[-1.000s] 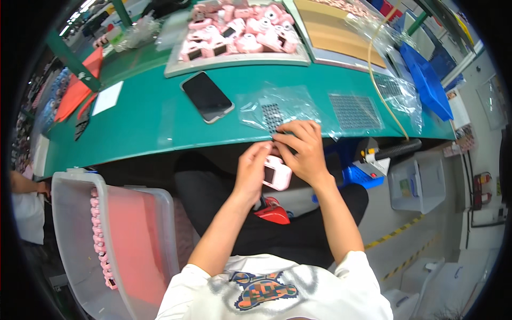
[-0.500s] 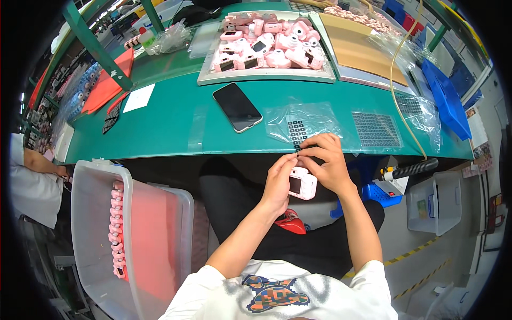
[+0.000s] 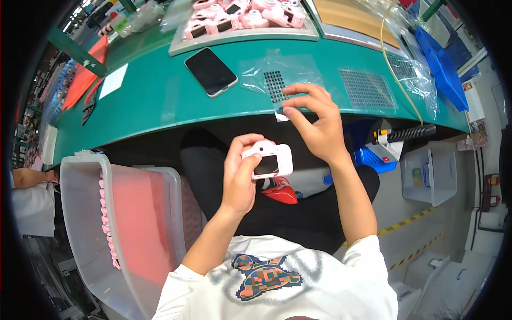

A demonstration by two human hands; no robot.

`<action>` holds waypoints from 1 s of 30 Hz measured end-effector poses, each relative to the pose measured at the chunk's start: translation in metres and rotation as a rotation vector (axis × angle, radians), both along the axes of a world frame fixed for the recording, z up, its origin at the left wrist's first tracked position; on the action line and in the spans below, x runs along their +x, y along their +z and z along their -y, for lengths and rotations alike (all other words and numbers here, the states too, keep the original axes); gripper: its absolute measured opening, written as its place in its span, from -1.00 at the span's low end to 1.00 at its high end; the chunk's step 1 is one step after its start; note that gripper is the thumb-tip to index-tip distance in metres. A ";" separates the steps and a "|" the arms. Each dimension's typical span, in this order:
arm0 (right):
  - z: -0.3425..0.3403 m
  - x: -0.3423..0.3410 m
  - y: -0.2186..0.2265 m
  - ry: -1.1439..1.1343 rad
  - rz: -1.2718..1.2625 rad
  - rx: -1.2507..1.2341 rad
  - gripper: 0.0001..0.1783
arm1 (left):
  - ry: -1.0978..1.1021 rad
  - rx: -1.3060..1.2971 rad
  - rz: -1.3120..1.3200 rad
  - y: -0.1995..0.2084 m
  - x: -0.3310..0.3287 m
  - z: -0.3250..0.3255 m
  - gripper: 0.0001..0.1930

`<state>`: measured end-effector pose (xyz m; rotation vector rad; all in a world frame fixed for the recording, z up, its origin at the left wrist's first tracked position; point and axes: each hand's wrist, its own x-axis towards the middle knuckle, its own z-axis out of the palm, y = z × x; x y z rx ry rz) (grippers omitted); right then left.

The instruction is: Assembling small handheld electronic devices by applying parts and sorting them into trays.

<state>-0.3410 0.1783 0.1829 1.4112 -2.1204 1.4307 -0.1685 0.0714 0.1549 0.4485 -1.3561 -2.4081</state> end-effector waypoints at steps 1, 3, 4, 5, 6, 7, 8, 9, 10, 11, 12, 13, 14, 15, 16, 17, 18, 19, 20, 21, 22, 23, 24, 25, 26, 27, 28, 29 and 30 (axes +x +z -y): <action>-0.009 0.009 0.012 0.035 0.025 -0.007 -0.89 | 0.015 -0.096 -0.014 0.008 0.000 -0.003 -0.62; -0.019 0.026 0.022 0.117 0.081 -0.028 -0.88 | 0.057 -0.294 -0.039 0.014 0.001 -0.007 -0.62; -0.024 0.034 0.025 0.107 0.084 -0.019 -0.88 | 0.047 -0.285 -0.038 0.018 0.001 -0.009 -0.62; -0.029 0.042 0.028 0.079 0.037 -0.005 -0.87 | 0.041 -0.321 -0.033 0.022 0.001 -0.012 -0.61; -0.032 0.050 0.030 0.058 -0.010 0.005 -0.86 | 0.041 -0.360 -0.027 0.024 0.003 -0.014 -0.61; -0.035 0.056 0.031 0.035 -0.057 0.015 -0.85 | 0.040 -0.401 -0.022 0.026 0.004 -0.016 -0.60; -0.037 0.060 0.031 0.012 -0.105 0.025 -0.84 | 0.038 -0.442 -0.018 0.027 0.004 -0.018 -0.59; -0.038 0.063 0.030 0.007 -0.105 0.026 -0.84 | 0.032 -0.442 -0.019 0.027 0.005 -0.019 -0.59; -0.039 0.065 0.029 -0.018 -0.137 0.022 -0.82 | 0.024 -0.439 -0.017 0.027 0.005 -0.020 -0.59; -0.040 0.067 0.027 -0.042 -0.169 0.018 -0.81 | 0.017 -0.438 -0.016 0.028 0.005 -0.021 -0.59; -0.041 0.068 0.025 -0.066 -0.202 0.013 -0.79 | 0.011 -0.437 -0.014 0.028 0.005 -0.022 -0.59; -0.042 0.070 0.024 -0.088 -0.235 0.007 -0.78 | 0.006 -0.437 -0.013 0.028 0.006 -0.022 -0.59; -0.042 0.071 0.023 -0.088 -0.239 -0.001 -0.78 | 0.008 -0.444 -0.017 0.029 0.006 -0.022 -0.59; -0.042 0.072 0.022 -0.100 -0.251 -0.003 -0.77 | 0.013 -0.469 -0.010 0.030 0.007 -0.023 -0.59; -0.042 0.073 0.022 -0.111 -0.264 -0.007 -0.76 | 0.020 -0.496 -0.003 0.031 0.008 -0.024 -0.59; -0.042 0.075 0.021 -0.120 -0.277 -0.013 -0.76 | 0.029 -0.525 0.004 0.032 0.010 -0.026 -0.60; -0.042 0.077 0.022 -0.128 -0.290 -0.020 -0.75 | 0.040 -0.554 0.012 0.033 0.012 -0.029 -0.60; -0.039 0.076 0.023 -0.124 -0.302 -0.048 -0.75 | 0.033 -0.540 0.009 0.033 0.012 -0.030 -0.60; -0.039 0.076 0.024 -0.152 -0.332 -0.043 -0.77 | 0.027 -0.525 0.007 0.032 0.010 -0.033 -0.60; -0.042 0.078 0.023 -0.173 -0.352 -0.033 -0.80 | 0.043 -0.545 0.008 0.031 0.011 -0.035 -0.60; -0.043 0.080 0.022 -0.194 -0.370 -0.021 -0.82 | 0.045 -0.535 -0.002 0.030 0.012 -0.037 -0.60; -0.040 0.082 0.021 -0.218 -0.388 -0.006 -0.84 | 0.045 -0.523 -0.011 0.030 0.013 -0.035 -0.60; -0.040 0.083 0.022 -0.217 -0.388 -0.010 -0.84 | 0.046 -0.527 -0.011 0.031 0.014 -0.034 -0.60; -0.039 0.085 0.022 -0.222 -0.415 -0.008 -0.84 | 0.051 -0.515 -0.014 0.033 0.015 -0.034 -0.60; -0.038 0.086 0.021 -0.227 -0.442 -0.004 -0.83 | 0.054 -0.501 -0.016 0.034 0.015 -0.034 -0.60; -0.038 0.088 0.021 -0.234 -0.469 0.001 -0.83 | 0.056 -0.486 -0.018 0.035 0.016 -0.034 -0.61; -0.039 0.090 0.021 -0.240 -0.496 0.007 -0.82 | 0.058 -0.471 -0.021 0.035 0.017 -0.034 -0.61; -0.039 0.090 0.020 -0.244 -0.497 0.008 -0.82 | 0.055 -0.472 -0.023 0.036 0.016 -0.034 -0.61; -0.040 0.091 0.019 -0.224 -0.484 0.015 -0.80 | 0.057 -0.466 -0.022 0.037 0.015 -0.033 -0.61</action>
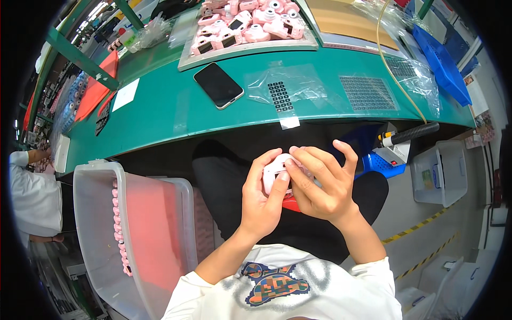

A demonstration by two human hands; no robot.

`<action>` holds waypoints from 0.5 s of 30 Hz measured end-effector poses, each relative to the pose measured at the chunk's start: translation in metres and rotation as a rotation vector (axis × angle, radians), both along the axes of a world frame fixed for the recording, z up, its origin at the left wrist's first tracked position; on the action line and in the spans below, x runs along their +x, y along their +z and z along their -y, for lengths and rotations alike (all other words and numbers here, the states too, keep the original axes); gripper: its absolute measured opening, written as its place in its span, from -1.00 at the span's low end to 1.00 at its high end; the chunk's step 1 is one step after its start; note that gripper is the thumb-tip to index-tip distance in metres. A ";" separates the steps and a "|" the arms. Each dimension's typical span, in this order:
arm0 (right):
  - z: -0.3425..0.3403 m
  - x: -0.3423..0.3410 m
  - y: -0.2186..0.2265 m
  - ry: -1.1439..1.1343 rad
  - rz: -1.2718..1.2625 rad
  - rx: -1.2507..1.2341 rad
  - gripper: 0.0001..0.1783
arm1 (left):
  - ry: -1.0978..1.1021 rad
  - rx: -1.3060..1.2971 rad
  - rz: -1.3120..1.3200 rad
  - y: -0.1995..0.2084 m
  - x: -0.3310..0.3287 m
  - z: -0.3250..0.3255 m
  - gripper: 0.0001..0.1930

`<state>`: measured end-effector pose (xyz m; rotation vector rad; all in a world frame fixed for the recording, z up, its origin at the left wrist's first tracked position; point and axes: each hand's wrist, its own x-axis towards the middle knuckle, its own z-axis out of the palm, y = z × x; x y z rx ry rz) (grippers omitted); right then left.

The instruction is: Assembling small handheld electronic devices by applying parts and sorting them into trays.

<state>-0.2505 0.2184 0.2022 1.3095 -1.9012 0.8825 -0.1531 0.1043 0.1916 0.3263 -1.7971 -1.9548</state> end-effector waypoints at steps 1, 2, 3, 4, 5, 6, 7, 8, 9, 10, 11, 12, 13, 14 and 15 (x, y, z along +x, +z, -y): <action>-0.001 0.001 -0.001 0.017 0.014 0.010 -0.77 | 0.002 0.005 0.000 0.001 0.000 0.001 -0.61; -0.002 0.002 -0.001 0.034 0.027 0.020 -0.75 | 0.005 0.011 0.000 0.001 -0.001 0.002 -0.62; -0.003 0.002 -0.001 0.051 0.040 0.030 -0.72 | 0.007 0.016 -0.001 0.002 -0.002 0.002 -0.62; -0.004 0.004 -0.001 0.049 0.039 0.028 -0.72 | 0.005 0.014 -0.002 0.001 -0.001 0.003 -0.62; -0.005 0.005 0.000 0.052 0.054 0.052 -0.71 | 0.013 0.044 -0.009 -0.001 -0.002 0.004 -0.62; -0.005 0.006 0.002 0.055 0.069 0.075 -0.69 | 0.021 0.074 -0.017 -0.004 -0.002 0.006 -0.62; -0.006 0.007 0.003 0.058 0.083 0.098 -0.68 | 0.029 0.103 -0.025 -0.007 -0.002 0.007 -0.62; -0.006 0.007 0.004 0.061 0.098 0.120 -0.66 | 0.037 0.132 -0.033 -0.009 -0.003 0.008 -0.62; -0.006 0.008 0.003 0.061 0.095 0.116 -0.66 | 0.037 0.128 -0.035 -0.010 -0.003 0.008 -0.62; -0.007 0.007 0.002 0.075 0.093 0.111 -0.66 | 0.040 0.136 -0.037 -0.010 -0.003 0.008 -0.63; -0.008 0.006 0.000 0.089 0.090 0.105 -0.67 | 0.044 0.144 -0.040 -0.011 -0.003 0.008 -0.64; -0.009 0.005 -0.001 0.103 0.086 0.099 -0.67 | 0.048 0.152 -0.043 -0.011 -0.003 0.007 -0.64; -0.009 0.005 -0.001 0.117 0.082 0.093 -0.67 | 0.051 0.160 -0.047 -0.011 -0.003 0.008 -0.65; -0.009 0.004 -0.001 0.118 0.076 0.089 -0.67 | 0.052 0.155 -0.054 -0.012 -0.004 0.009 -0.65; -0.009 0.003 0.000 0.135 0.103 0.091 -0.66 | 0.052 0.173 -0.040 -0.013 -0.005 0.009 -0.65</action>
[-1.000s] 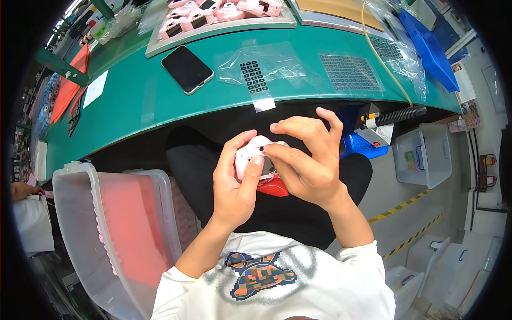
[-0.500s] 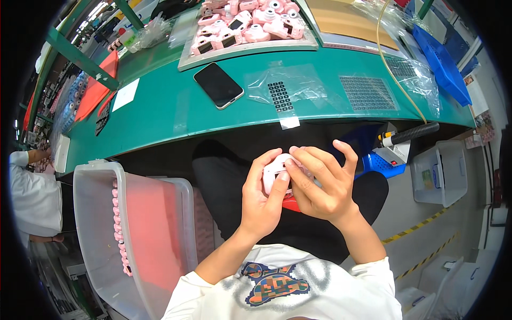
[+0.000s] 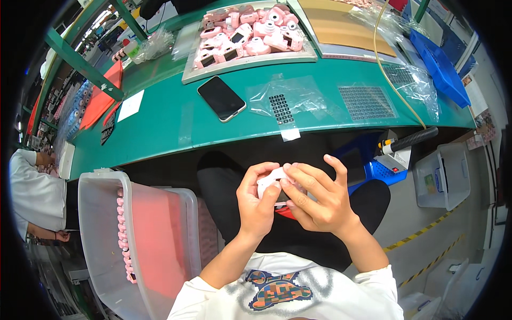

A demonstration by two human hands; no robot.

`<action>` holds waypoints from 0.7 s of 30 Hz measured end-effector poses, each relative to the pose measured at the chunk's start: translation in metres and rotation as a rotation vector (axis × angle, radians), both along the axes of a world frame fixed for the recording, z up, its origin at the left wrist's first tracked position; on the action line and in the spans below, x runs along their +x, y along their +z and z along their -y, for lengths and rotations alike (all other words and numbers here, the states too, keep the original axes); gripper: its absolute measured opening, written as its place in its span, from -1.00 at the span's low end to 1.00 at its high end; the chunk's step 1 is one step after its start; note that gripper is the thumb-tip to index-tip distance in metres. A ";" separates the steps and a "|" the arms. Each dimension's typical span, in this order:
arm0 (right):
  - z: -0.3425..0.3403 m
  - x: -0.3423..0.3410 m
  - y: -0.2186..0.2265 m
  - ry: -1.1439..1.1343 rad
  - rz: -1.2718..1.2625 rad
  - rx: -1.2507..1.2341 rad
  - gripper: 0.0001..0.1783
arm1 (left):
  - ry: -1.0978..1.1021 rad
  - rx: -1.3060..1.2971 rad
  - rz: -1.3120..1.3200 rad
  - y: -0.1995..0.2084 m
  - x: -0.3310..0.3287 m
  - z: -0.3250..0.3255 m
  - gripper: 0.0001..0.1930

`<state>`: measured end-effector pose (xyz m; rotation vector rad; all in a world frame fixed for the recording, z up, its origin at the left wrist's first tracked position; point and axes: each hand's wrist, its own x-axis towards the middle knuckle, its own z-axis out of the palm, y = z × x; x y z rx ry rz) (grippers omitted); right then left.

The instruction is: Assembling small handheld electronic devices by applying parts and sorting them into trays.

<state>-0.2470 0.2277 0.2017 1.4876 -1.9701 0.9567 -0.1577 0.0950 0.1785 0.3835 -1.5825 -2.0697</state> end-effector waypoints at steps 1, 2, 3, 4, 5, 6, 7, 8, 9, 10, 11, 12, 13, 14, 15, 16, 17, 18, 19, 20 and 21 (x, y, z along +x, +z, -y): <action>0.000 0.000 0.000 0.016 0.027 0.003 -0.66 | -0.001 0.019 0.013 -0.001 -0.001 0.001 -0.65; 0.000 -0.001 0.001 0.032 0.055 0.007 -0.66 | -0.003 0.037 0.027 -0.001 -0.002 0.002 -0.66; 0.002 -0.002 0.002 0.048 0.082 0.010 -0.66 | -0.004 0.055 0.040 -0.002 -0.003 0.004 -0.66; 0.003 -0.003 0.002 0.048 0.078 0.006 -0.66 | -0.004 0.050 0.036 -0.003 -0.004 0.006 -0.66; 0.004 -0.004 0.002 0.072 0.118 0.001 -0.65 | -0.008 0.073 0.030 -0.005 -0.005 0.009 -0.67; 0.005 -0.005 0.002 0.096 0.160 -0.004 -0.65 | -0.011 0.095 0.024 -0.007 -0.006 0.013 -0.67; 0.006 -0.006 0.001 0.120 0.202 -0.009 -0.64 | -0.014 0.118 0.019 -0.009 -0.007 0.016 -0.68; 0.008 -0.008 0.000 0.144 0.244 -0.013 -0.64 | -0.018 0.140 0.014 -0.009 -0.008 0.020 -0.69; 0.008 -0.010 -0.002 0.144 0.243 -0.017 -0.64 | -0.018 0.137 0.013 -0.008 -0.008 0.023 -0.69; 0.008 -0.013 -0.005 0.153 0.271 -0.030 -0.63 | -0.017 0.152 0.018 -0.008 -0.009 0.027 -0.69; 0.007 -0.016 -0.010 0.162 0.300 -0.043 -0.63 | -0.016 0.167 0.024 -0.007 -0.009 0.030 -0.69; 0.005 -0.020 -0.015 0.171 0.329 -0.055 -0.63 | -0.015 0.182 0.030 -0.007 -0.010 0.034 -0.69; 0.003 -0.023 -0.020 0.179 0.358 -0.068 -0.62 | -0.015 0.198 0.037 -0.008 -0.011 0.035 -0.69; 0.002 -0.026 -0.026 0.179 0.359 -0.071 -0.62 | -0.015 0.195 0.038 -0.008 -0.012 0.036 -0.69; -0.001 -0.028 -0.032 0.161 0.390 -0.084 -0.64 | -0.028 0.194 0.035 -0.009 -0.012 0.037 -0.69; -0.003 -0.031 -0.039 0.144 0.420 -0.097 -0.65 | -0.039 0.194 0.031 -0.011 -0.012 0.037 -0.69; -0.006 -0.033 -0.046 0.127 0.450 -0.109 -0.66 | -0.050 0.193 0.027 -0.013 -0.012 0.038 -0.70; -0.009 -0.034 -0.053 0.110 0.480 -0.121 -0.67 | -0.062 0.193 0.023 -0.013 -0.012 0.038 -0.70; -0.011 -0.035 -0.061 0.112 0.480 -0.122 -0.67 | -0.061 0.192 0.022 -0.014 -0.014 0.037 -0.70; -0.013 -0.034 -0.070 0.095 0.611 -0.172 -0.68 | -0.060 0.188 0.029 -0.014 -0.016 0.036 -0.69; -0.015 -0.030 -0.079 0.078 0.744 -0.222 -0.69 | -0.058 0.184 0.037 -0.014 -0.017 0.034 -0.69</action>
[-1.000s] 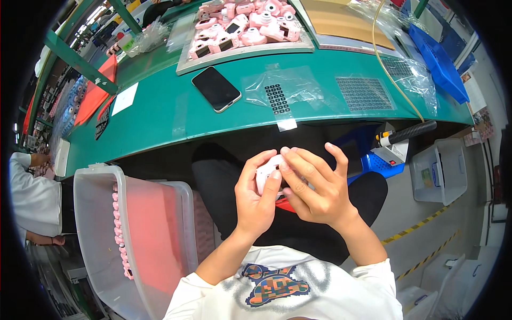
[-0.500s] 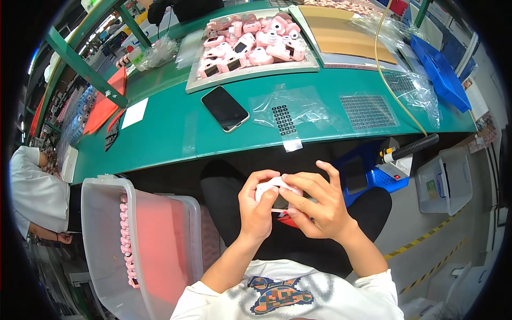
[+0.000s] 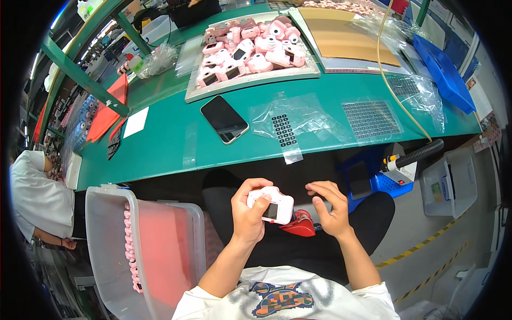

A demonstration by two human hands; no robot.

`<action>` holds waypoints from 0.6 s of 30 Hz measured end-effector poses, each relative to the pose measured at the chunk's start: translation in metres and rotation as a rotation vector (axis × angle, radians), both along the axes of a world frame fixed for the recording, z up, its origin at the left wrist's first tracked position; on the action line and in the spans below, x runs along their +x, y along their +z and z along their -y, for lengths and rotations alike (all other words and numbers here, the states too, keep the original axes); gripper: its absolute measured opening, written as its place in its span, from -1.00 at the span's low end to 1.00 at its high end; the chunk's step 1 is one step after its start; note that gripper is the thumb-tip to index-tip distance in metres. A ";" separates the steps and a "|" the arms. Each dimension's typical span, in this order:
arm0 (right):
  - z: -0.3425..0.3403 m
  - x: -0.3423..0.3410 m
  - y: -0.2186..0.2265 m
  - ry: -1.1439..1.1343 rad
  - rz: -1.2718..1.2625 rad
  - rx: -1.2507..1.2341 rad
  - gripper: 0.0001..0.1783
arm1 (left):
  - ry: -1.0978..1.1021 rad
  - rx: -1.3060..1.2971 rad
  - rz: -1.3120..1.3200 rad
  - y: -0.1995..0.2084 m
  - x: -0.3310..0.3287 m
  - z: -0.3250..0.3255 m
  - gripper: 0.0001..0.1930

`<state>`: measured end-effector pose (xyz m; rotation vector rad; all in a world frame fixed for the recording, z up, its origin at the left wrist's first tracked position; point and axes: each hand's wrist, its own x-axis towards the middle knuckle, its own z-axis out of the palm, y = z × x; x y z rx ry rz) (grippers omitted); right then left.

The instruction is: Assembling small handheld electronic devices by applying parts and sorting them into trays.

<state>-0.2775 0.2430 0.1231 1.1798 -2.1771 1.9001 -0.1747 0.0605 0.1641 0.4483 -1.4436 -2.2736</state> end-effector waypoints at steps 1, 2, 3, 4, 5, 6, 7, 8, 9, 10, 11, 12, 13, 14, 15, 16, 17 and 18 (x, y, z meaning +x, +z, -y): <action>-0.003 0.003 -0.010 -0.017 0.136 -0.038 -0.70 | 0.001 -0.005 0.008 0.000 -0.001 -0.001 -0.68; -0.005 0.005 -0.020 -0.034 0.273 -0.076 -0.72 | 0.003 -0.010 0.016 0.001 -0.002 -0.002 -0.67; -0.009 0.007 -0.031 -0.034 0.275 -0.076 -0.72 | 0.003 -0.010 0.019 0.002 -0.002 -0.002 -0.67; -0.013 0.008 -0.043 -0.056 0.340 -0.076 -0.72 | -0.008 -0.011 0.008 0.003 -0.003 -0.003 -0.68; -0.017 0.009 -0.057 -0.077 0.404 -0.078 -0.73 | -0.019 -0.015 -0.003 0.004 -0.003 -0.004 -0.68; -0.022 0.010 -0.070 -0.097 0.469 -0.079 -0.74 | -0.029 -0.017 -0.014 0.006 -0.004 -0.004 -0.69; -0.026 0.010 -0.083 -0.117 0.533 -0.080 -0.74 | -0.039 -0.021 -0.025 0.008 -0.004 -0.005 -0.69; -0.031 0.010 -0.096 -0.116 0.535 -0.083 -0.74 | -0.038 -0.024 -0.024 0.010 -0.006 -0.003 -0.69; -0.036 0.009 -0.111 -0.151 0.630 -0.071 -0.75 | -0.025 -0.070 -0.042 0.014 -0.007 0.001 -0.69; -0.040 0.008 -0.125 -0.183 0.725 -0.060 -0.75 | -0.010 -0.117 -0.061 0.018 -0.009 0.009 -0.70; -0.043 0.008 -0.134 -0.221 0.821 -0.045 -0.75 | 0.001 -0.161 -0.078 0.022 -0.012 0.017 -0.70; -0.045 0.008 -0.143 -0.259 0.917 -0.031 -0.76 | 0.011 -0.205 -0.096 0.026 -0.015 0.025 -0.70; -0.043 0.007 -0.144 -0.252 0.922 -0.032 -0.76 | 0.046 -0.231 -0.096 0.034 -0.017 0.033 -0.69; -0.040 0.005 -0.144 -0.240 0.920 -0.028 -0.76 | 0.080 -0.256 -0.096 0.044 -0.019 0.041 -0.68; -0.038 0.002 -0.144 -0.227 0.917 -0.018 -0.76 | 0.088 -0.256 -0.091 0.052 -0.022 0.050 -0.68; -0.038 0.001 -0.145 -0.216 0.916 -0.007 -0.76 | 0.098 -0.302 -0.081 0.059 -0.026 0.056 -0.66; -0.040 0.001 -0.145 -0.204 0.914 0.005 -0.77 | 0.108 -0.347 -0.071 0.064 -0.026 0.057 -0.63; -0.038 0.002 -0.147 -0.196 0.919 0.007 -0.77 | 0.115 -0.350 -0.066 0.068 -0.025 0.056 -0.63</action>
